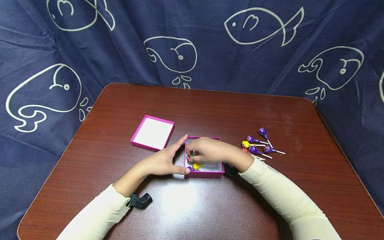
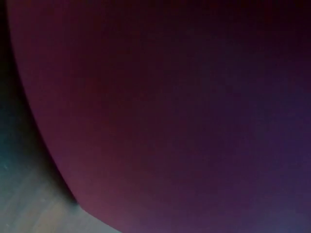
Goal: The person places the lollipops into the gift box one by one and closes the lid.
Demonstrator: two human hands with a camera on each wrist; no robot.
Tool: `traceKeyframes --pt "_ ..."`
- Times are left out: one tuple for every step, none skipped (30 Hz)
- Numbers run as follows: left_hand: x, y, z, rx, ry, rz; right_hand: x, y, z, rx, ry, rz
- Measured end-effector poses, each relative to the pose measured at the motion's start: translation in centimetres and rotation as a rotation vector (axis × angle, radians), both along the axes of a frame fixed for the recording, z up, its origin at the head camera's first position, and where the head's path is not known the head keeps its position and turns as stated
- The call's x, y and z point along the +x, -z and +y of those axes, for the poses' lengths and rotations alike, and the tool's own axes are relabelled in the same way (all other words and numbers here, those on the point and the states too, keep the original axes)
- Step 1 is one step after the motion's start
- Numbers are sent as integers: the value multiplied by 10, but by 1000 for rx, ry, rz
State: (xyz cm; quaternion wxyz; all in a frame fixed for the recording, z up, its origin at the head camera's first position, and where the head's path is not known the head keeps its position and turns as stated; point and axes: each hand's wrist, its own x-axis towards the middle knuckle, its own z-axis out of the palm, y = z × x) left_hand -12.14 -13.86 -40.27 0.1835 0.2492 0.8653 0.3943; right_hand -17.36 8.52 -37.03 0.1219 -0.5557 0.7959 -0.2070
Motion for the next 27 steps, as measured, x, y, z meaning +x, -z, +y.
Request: traceKeyframes --pt "0 0 0 1 1 1 0 1 0 -1 3 -2" --pt "0 0 0 2 1 3 1 2 0 1 8 -3" --pt "0 1 0 2 2 4 1 2 -1 3 13 -6" --pt "0 1 0 1 3 5 1 3 -1 2 16 -5" --pt "0 1 0 1 3 5 1 3 -1 5 21 -7" --pt "0 1 0 0 3 6 1 3 0 3 23 -10" --pt "0 1 0 -1 3 7 1 4 0 0 22 -12" --pt "-1 1 0 -2 2 7 1 4 0 -2 21 -16" --pt "-1 1 0 -3 2 7 0 5 0 -4 20 -20" --pt "-1 1 0 -3 1 6 0 5 0 -4 19 -23" --pt "-1 1 -1 -3 0 4 0 6 0 -4 19 -28" --pt "-1 1 -1 -3 0 3 -1 6 -1 -4 16 -31" --pt "-1 1 -1 -3 1 1 -1 7 -1 -1 18 -34" --pt "-1 1 0 -3 0 0 -1 7 -1 2 19 -38" --pt "-1 1 0 -3 1 -1 -1 8 -1 4 19 -40" --pt "-1 1 0 -5 1 -2 -1 8 -1 7 21 -42" --pt "-1 1 -1 -6 1 -3 -1 8 -1 9 21 -44" --pt "-1 1 -1 -7 2 -3 -1 9 -1 11 21 -46" --pt "-1 1 0 -9 2 -3 -1 9 -1 13 24 -47" --pt "-1 1 0 -10 2 -3 -1 9 -1 13 25 -48" --pt "-1 1 0 -9 3 -3 -1 9 -1 14 25 -47" --pt "-1 1 0 -10 3 -3 -1 9 -1 15 27 -48" --pt "-1 1 0 -10 4 -3 -1 9 -1 16 29 -48" --pt "-1 0 0 -9 5 -2 -1 9 -1 16 28 -46" --pt "-1 0 0 -9 5 -2 -1 9 0 18 29 -46" --pt "-1 0 0 -9 5 0 -1 9 0 19 30 -47" --pt "-1 0 0 -11 6 1 -1 9 0 21 30 -47"
